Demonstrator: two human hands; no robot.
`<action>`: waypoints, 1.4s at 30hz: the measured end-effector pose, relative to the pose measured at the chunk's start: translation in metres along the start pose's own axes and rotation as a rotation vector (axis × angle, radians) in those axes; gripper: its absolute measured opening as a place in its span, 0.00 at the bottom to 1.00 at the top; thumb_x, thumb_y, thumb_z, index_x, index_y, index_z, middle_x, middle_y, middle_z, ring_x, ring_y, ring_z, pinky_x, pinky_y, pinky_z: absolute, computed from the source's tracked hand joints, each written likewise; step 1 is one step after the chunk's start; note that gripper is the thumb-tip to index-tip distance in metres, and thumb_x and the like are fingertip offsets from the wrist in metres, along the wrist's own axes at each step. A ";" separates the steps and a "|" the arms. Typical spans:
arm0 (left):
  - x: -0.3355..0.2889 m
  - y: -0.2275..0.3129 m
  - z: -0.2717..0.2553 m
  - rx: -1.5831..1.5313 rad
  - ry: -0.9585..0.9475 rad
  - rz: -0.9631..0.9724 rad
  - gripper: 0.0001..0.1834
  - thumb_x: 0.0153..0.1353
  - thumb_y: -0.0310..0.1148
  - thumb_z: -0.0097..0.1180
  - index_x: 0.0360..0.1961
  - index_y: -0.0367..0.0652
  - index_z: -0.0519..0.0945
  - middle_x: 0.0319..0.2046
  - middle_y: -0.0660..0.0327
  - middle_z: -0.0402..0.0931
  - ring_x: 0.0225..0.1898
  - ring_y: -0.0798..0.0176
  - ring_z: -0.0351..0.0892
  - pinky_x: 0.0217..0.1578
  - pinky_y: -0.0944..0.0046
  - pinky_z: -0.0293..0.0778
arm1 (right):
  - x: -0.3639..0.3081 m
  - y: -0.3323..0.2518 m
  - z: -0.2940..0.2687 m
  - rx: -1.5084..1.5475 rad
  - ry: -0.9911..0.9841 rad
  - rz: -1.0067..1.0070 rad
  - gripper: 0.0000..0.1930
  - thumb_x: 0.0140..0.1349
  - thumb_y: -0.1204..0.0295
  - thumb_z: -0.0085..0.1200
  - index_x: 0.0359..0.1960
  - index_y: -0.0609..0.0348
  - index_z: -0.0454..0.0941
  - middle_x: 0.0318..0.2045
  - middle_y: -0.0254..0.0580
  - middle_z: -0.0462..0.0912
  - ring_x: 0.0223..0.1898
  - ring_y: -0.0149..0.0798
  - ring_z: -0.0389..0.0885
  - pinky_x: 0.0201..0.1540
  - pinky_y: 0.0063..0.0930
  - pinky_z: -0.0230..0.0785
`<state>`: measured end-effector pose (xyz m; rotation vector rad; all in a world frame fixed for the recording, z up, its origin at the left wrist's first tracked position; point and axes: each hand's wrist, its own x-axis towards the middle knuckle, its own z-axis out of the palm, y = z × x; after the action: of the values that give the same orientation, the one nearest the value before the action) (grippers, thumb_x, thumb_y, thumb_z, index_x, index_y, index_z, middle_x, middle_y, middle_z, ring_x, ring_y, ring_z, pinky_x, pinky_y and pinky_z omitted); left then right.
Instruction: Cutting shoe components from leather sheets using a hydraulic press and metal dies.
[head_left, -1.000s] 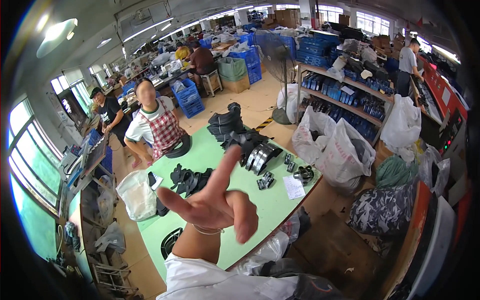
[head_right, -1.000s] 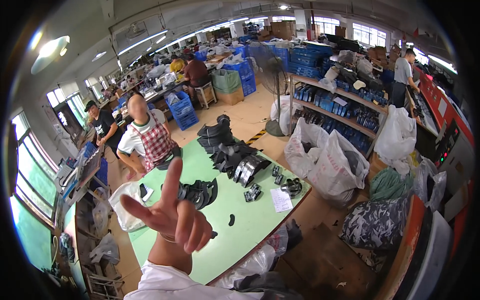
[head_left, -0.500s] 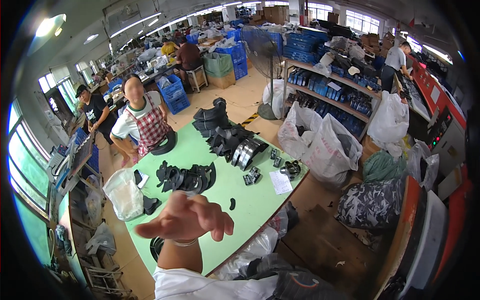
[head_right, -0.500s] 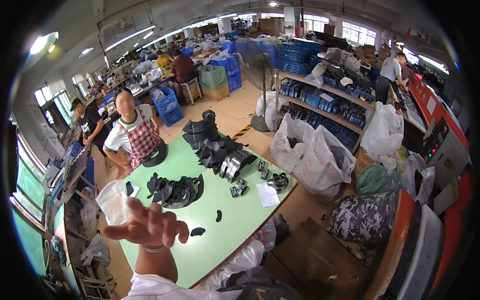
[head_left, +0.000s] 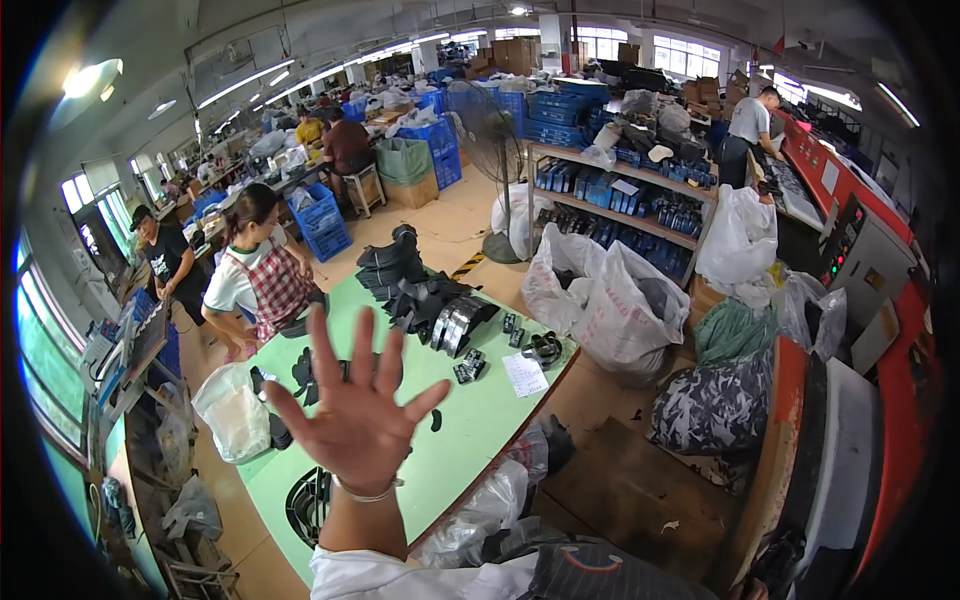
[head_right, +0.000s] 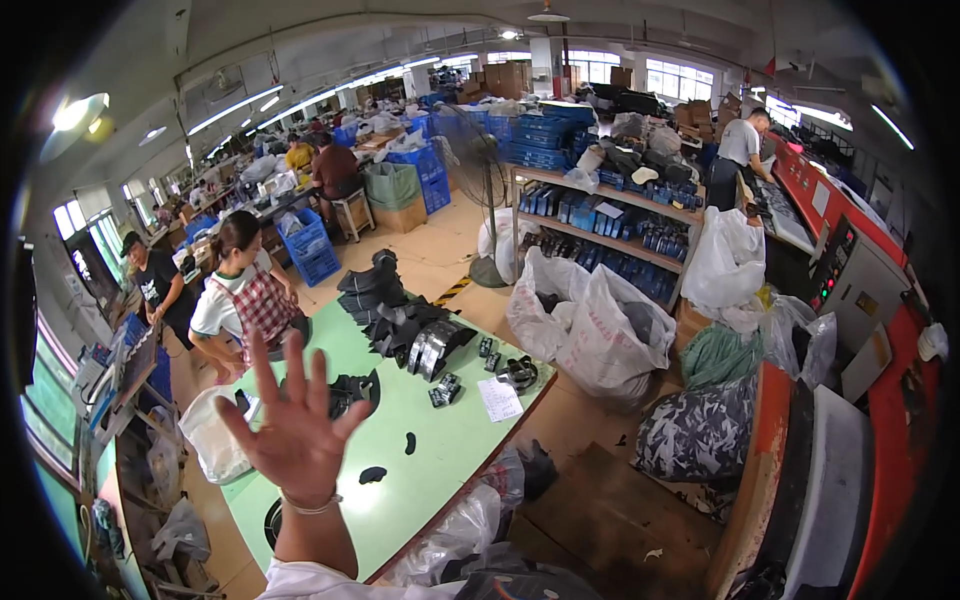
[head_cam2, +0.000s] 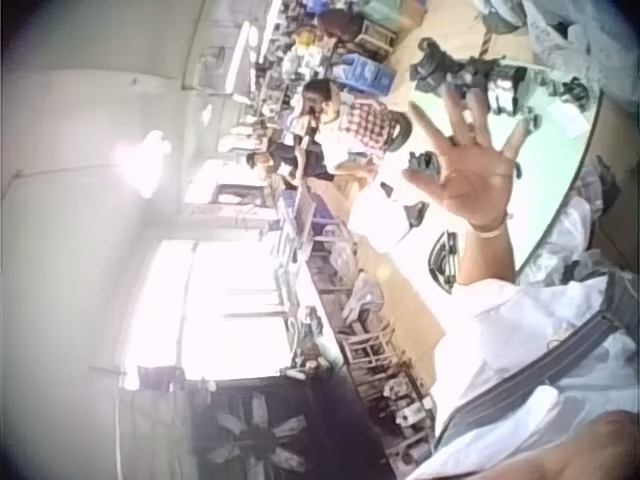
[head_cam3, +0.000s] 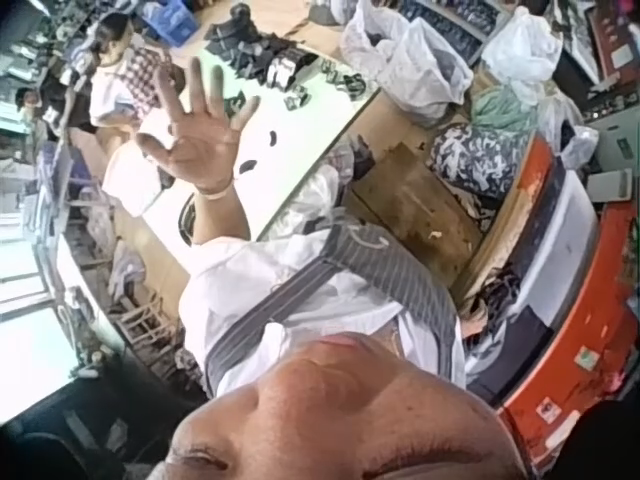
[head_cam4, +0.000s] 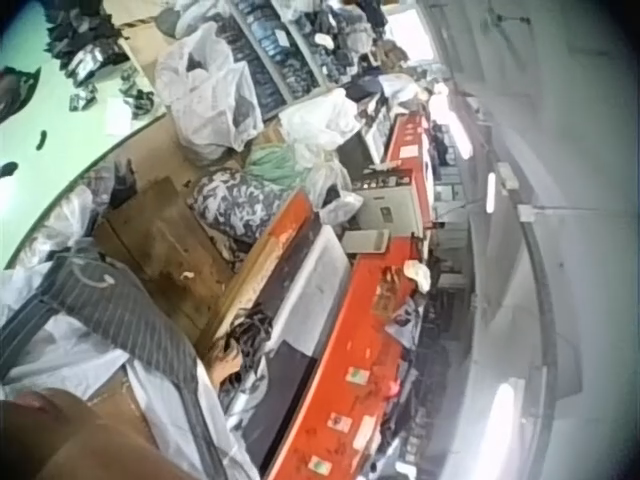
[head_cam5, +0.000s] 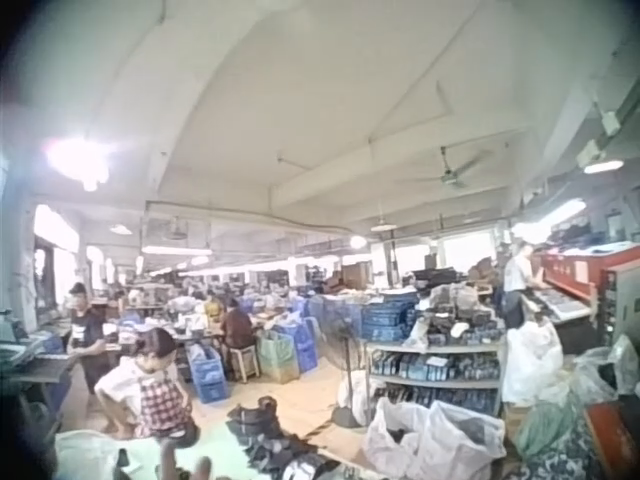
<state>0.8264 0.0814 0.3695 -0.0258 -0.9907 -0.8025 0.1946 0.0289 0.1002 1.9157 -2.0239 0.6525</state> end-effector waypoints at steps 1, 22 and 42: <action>-0.005 -0.010 0.000 0.056 0.023 -0.042 0.42 0.63 0.71 0.24 0.73 0.65 0.40 0.73 0.53 0.41 0.73 0.46 0.42 0.65 0.25 0.38 | 0.001 -0.003 0.003 0.006 0.001 -0.004 0.24 0.62 0.53 0.56 0.53 0.55 0.75 0.49 0.52 0.74 0.50 0.56 0.72 0.54 0.47 0.67; -0.173 -0.105 -0.061 0.562 -0.511 -1.822 0.46 0.66 0.68 0.28 0.54 0.32 0.75 0.50 0.51 0.76 0.51 0.57 0.75 0.55 0.57 0.67 | 0.021 -0.040 0.003 -0.089 -0.044 0.043 0.23 0.61 0.57 0.52 0.55 0.54 0.72 0.55 0.51 0.71 0.54 0.54 0.70 0.58 0.54 0.54; 0.009 -0.009 0.126 0.123 -0.676 -0.320 0.32 0.68 0.57 0.42 0.58 0.39 0.73 0.16 0.61 0.68 0.16 0.63 0.70 0.25 0.61 0.68 | 0.085 -0.009 0.033 -0.218 -0.443 0.132 0.25 0.63 0.42 0.43 0.48 0.46 0.77 0.39 0.51 0.82 0.42 0.58 0.79 0.49 0.58 0.63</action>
<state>0.7305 0.1156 0.4454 -0.0344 -1.7121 -1.0515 0.2002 -0.0615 0.1152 1.9323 -2.3797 0.0204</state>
